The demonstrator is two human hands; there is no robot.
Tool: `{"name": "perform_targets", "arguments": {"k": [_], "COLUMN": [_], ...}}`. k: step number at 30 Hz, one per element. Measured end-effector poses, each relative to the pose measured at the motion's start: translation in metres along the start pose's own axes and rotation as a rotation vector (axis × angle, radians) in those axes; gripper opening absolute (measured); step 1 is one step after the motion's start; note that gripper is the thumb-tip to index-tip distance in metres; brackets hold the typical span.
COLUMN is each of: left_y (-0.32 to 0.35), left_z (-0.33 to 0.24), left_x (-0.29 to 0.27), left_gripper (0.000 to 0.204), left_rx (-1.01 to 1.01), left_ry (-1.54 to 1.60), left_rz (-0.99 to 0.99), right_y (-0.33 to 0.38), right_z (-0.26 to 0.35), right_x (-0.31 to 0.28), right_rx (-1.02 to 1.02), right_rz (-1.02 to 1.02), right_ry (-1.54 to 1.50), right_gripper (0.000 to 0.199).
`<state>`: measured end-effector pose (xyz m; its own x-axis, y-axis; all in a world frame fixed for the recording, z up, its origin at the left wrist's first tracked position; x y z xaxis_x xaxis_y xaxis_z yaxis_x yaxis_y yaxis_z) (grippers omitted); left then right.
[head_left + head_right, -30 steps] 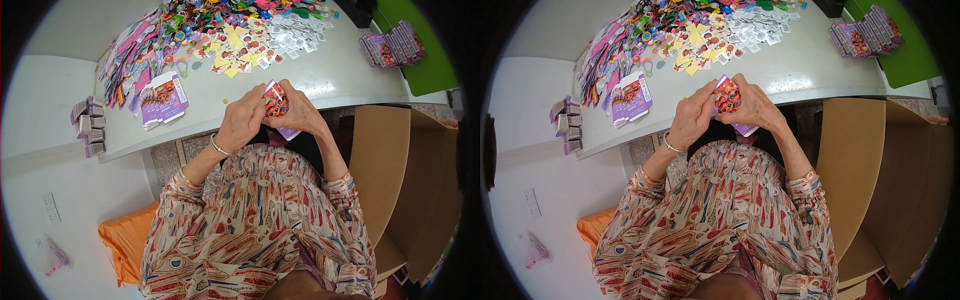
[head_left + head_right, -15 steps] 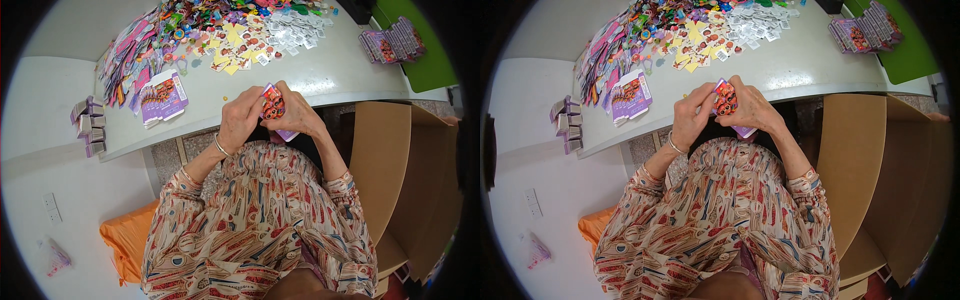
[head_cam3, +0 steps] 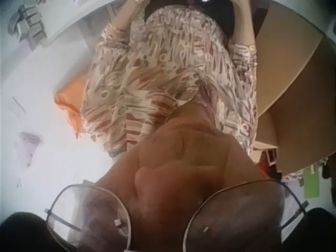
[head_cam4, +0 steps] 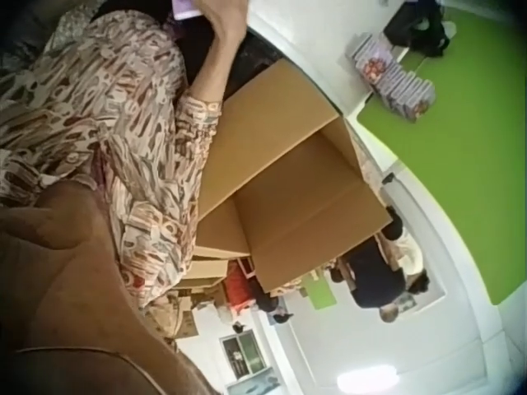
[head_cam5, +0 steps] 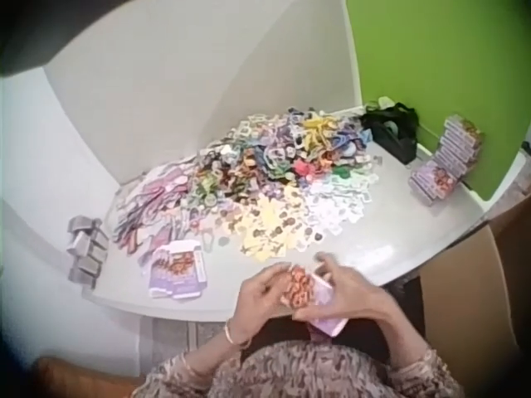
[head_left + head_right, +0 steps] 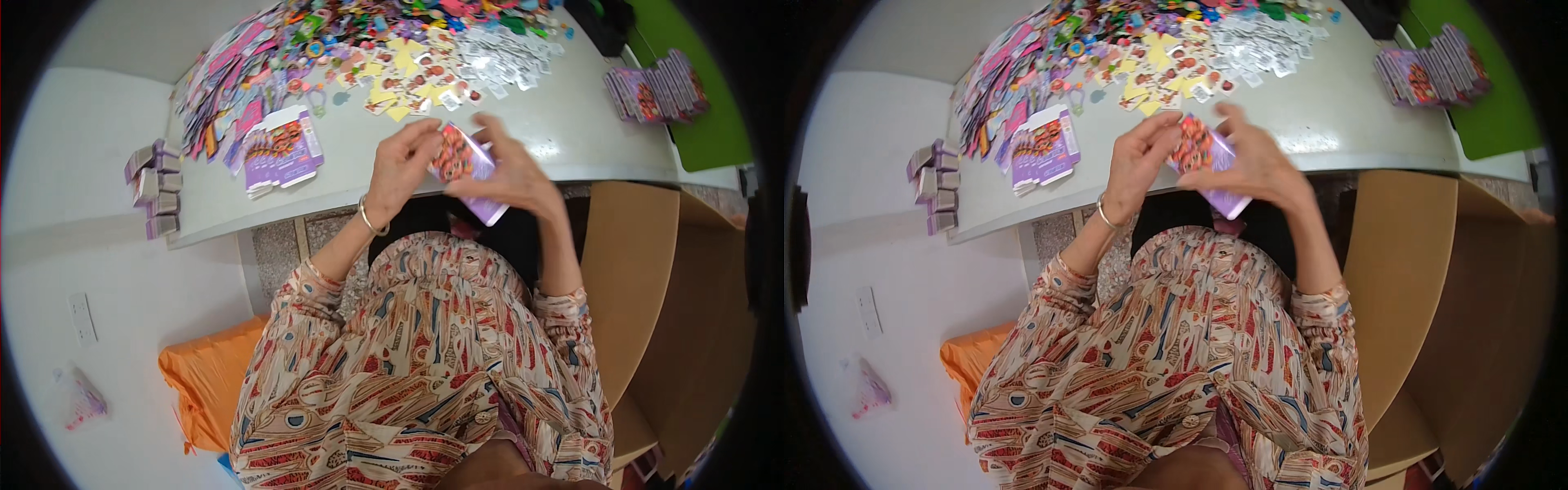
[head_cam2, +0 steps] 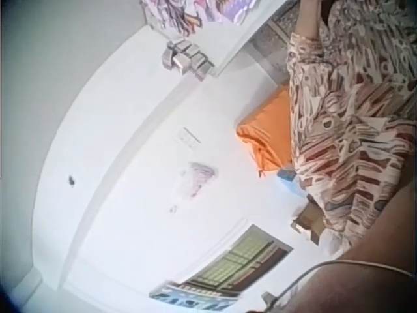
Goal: Packing small colorful toy pieces into small boxes.
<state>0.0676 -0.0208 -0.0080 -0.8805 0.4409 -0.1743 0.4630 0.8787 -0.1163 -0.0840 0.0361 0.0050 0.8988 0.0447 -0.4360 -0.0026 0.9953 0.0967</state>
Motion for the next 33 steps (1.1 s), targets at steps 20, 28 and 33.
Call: {"name": "perform_targets", "arguments": {"k": [20,28,33], "left_y": [-0.071,-0.063,-0.070], "left_z": [0.017,0.009,-0.004], "left_x": [-0.064,-0.055,-0.112], "left_gripper": [0.020,0.024,0.028], "left_rx": [0.408,0.454,0.487], "left_ry": [-0.959,-0.929,-0.917], "left_rz": [-0.051,-0.092,-0.170], "right_y": [0.007,0.002,0.007], "right_z": [-0.007,-0.003,-0.012], "right_x": [-0.019,-0.013,-0.027], "right_rx": [-0.038,0.022,0.108], "right_rz": [-0.413,-0.334,-0.383], "right_ry": [0.410,0.494,0.217], "right_gripper": [0.075,0.075,0.078]}}
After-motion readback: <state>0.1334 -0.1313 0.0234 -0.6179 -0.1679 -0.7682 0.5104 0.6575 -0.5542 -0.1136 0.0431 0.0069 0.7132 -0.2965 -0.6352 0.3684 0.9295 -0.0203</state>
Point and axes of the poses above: each hand's wrist, its own y-axis away from the middle knuckle, its own x-axis out of the palm, z = x × y, the point moved 9 cm from there along -y, towards the middle knuckle, and after that the axes turned 5 degrees about x, right-handed, at the moved point
